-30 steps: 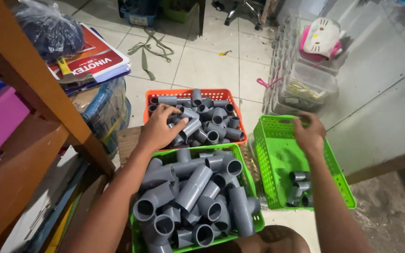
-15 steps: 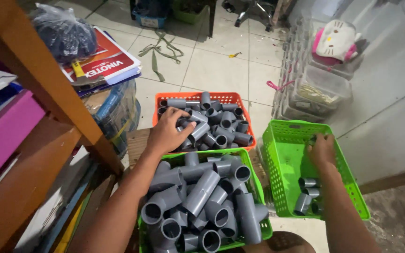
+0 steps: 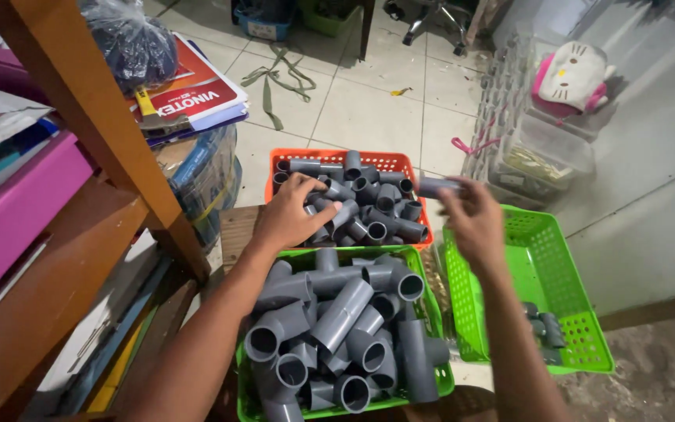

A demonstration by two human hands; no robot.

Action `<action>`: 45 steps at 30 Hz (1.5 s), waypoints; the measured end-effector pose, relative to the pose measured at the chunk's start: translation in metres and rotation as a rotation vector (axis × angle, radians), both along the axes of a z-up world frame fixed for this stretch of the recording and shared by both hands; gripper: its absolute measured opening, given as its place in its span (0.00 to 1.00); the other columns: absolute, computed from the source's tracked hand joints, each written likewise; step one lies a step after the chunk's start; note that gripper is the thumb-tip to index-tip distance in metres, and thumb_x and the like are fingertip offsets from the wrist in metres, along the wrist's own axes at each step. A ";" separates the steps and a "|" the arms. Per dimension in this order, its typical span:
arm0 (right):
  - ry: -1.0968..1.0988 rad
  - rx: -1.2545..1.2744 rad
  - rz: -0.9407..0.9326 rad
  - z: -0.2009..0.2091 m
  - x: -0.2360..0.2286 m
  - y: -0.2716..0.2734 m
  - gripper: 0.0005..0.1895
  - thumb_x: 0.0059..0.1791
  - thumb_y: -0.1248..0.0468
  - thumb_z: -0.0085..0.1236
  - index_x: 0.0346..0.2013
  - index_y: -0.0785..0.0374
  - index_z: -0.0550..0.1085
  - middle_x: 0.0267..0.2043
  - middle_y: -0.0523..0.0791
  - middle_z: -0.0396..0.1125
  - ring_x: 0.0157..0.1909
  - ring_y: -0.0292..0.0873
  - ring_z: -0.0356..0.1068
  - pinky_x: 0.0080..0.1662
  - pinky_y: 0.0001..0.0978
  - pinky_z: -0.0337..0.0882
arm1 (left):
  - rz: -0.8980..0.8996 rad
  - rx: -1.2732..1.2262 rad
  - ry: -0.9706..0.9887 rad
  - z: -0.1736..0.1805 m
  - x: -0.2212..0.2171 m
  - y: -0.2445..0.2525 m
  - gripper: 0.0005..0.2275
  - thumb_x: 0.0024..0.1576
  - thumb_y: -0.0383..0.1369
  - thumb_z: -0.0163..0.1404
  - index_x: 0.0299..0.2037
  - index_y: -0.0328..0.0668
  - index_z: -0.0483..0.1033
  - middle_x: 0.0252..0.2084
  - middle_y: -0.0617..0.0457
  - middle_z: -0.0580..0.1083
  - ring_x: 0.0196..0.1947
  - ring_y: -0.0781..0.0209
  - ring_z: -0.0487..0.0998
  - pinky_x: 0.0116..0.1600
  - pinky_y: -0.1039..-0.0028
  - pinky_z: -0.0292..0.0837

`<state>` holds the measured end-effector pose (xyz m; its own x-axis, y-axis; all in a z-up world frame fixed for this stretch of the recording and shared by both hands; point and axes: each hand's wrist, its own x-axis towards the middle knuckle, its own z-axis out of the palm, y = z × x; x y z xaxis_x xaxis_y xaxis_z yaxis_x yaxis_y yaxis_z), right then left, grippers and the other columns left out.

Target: Sorting PVC pipe fittings from a mixed basket into separate containers

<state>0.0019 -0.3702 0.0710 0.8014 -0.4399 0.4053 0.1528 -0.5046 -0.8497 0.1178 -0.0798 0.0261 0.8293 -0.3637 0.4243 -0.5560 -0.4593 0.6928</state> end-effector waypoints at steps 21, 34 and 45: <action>0.865 -0.478 0.013 -0.021 -0.145 -0.073 0.33 0.48 0.54 0.58 0.69 0.45 0.62 0.69 0.49 0.61 0.63 0.52 0.69 0.63 0.51 0.71 | -0.038 0.101 0.120 -0.004 0.008 -0.003 0.22 0.54 0.53 0.50 0.51 0.50 0.76 0.53 0.54 0.68 0.59 0.54 0.69 0.55 0.56 0.69; 1.020 -0.562 0.073 -0.103 -0.163 -0.151 0.43 0.40 0.56 0.75 0.67 0.39 0.64 0.80 0.40 0.42 0.68 0.53 0.64 0.67 0.51 0.69 | -0.056 0.109 0.161 0.004 0.006 -0.001 0.22 0.56 0.53 0.48 0.52 0.49 0.75 0.55 0.53 0.67 0.59 0.52 0.69 0.52 0.53 0.71; 1.011 -0.565 -0.065 -0.120 -0.145 -0.159 0.27 0.44 0.53 0.67 0.58 0.47 0.74 0.68 0.49 0.56 0.56 0.55 0.74 0.60 0.47 0.79 | -0.057 0.107 0.139 0.003 0.007 -0.002 0.19 0.58 0.50 0.47 0.52 0.49 0.75 0.53 0.54 0.68 0.58 0.53 0.70 0.51 0.54 0.72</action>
<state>-0.1434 -0.5291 -0.0486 0.8543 -0.4530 -0.2549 -0.5075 -0.8330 -0.2205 0.1250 -0.0816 0.0295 0.8539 -0.4486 0.2637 -0.4857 -0.5050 0.7135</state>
